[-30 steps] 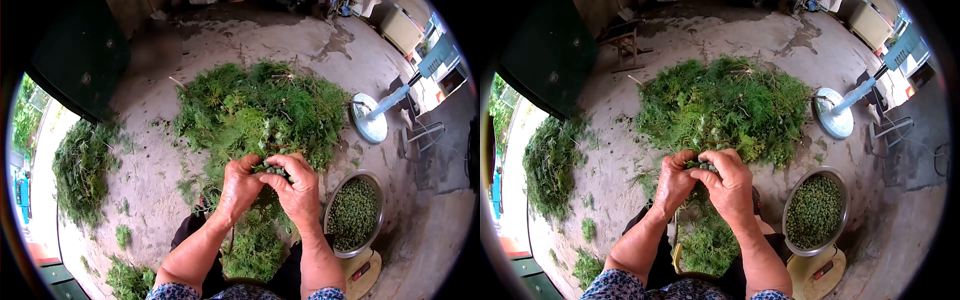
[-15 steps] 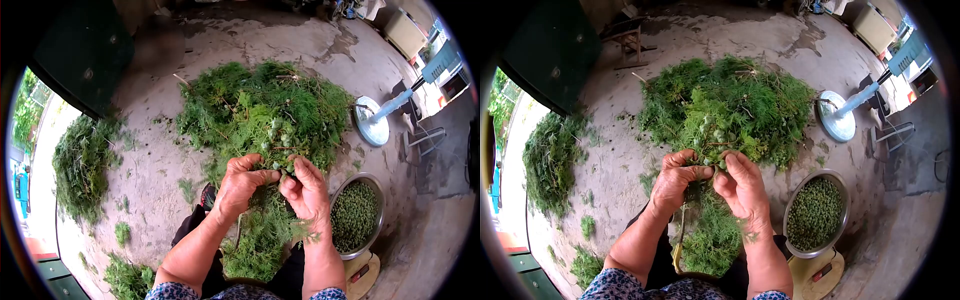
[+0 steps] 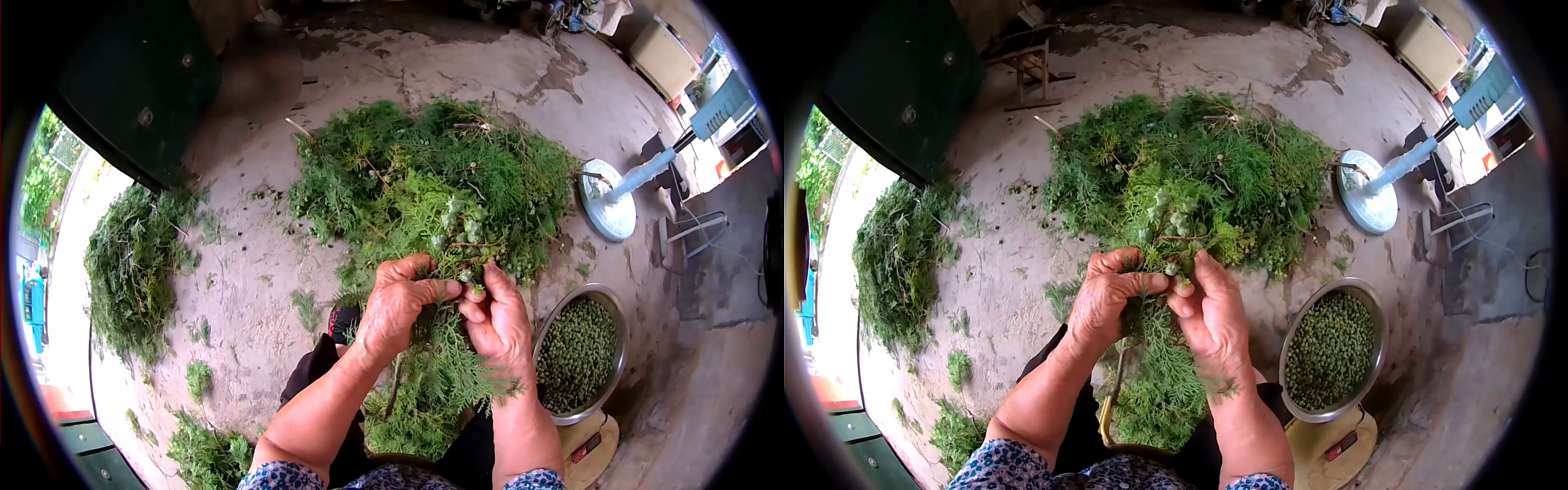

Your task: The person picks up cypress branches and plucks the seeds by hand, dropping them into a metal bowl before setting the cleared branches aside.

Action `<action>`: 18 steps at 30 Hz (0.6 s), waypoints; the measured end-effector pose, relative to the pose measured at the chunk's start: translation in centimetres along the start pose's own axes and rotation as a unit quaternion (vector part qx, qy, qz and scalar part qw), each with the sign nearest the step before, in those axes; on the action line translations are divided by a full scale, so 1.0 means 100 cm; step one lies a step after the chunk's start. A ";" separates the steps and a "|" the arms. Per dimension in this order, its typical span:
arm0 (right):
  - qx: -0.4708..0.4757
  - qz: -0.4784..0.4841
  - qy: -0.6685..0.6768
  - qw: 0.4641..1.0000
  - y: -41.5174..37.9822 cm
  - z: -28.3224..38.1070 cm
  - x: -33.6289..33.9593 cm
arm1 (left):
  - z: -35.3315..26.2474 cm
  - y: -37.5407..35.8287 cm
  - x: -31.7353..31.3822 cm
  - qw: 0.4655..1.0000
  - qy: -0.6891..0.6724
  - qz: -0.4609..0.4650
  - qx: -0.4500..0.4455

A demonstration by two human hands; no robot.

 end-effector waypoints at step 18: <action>0.141 0.108 -0.104 0.979 -0.008 0.049 -0.020 | -0.001 -0.001 0.010 0.995 -0.055 -0.085 -0.015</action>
Point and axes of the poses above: each hand's wrist, its own y-axis towards the middle knuckle, its own x-axis out of the back of the hand, z = x × y, the point moved 7 cm from there along y, towards the middle knuckle, and after that the axes turned 1 degree about y, right-handed, at the moved point
